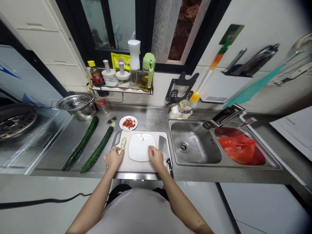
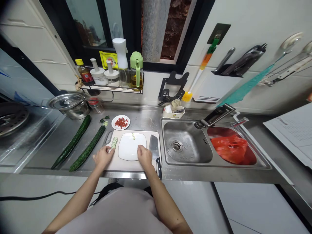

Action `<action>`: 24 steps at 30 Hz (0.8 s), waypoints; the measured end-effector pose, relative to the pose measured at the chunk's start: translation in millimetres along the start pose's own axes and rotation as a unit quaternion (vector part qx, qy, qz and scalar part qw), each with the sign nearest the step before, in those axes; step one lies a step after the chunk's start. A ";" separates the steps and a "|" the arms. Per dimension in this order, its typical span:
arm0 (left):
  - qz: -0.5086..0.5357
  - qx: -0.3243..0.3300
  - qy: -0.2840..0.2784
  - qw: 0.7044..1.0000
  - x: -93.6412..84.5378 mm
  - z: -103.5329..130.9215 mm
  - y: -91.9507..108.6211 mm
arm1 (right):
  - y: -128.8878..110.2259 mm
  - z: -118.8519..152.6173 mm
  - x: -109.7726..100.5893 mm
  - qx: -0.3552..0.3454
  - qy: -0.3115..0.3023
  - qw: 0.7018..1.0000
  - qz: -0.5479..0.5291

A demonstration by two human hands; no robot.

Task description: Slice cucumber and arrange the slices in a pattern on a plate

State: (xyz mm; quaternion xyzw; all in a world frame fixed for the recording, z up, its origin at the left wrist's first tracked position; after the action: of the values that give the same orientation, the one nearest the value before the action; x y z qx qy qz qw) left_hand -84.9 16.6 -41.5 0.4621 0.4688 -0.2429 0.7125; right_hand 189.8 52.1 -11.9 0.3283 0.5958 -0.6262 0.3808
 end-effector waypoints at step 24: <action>0.024 -0.008 0.024 0.999 3.5 3.2 3.3 | 9.6 9.2 -1.0 0.004 0.007 0.999 -0.035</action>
State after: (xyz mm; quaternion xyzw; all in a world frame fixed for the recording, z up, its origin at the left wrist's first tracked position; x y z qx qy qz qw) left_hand -79.4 15.5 -42.8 0.4732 0.4764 -0.2106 0.7105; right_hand 199.0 43.0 -15.1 0.3128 0.6073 -0.6392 0.3533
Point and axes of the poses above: each hand's wrist, its own z-axis away from the middle knuckle, its own x-axis out of the palm, y = z × x, the point moved 9 cm from there along -z, towards the middle knuckle, and after that the axes turned 4 degrees about x, right-handed, at the moved point
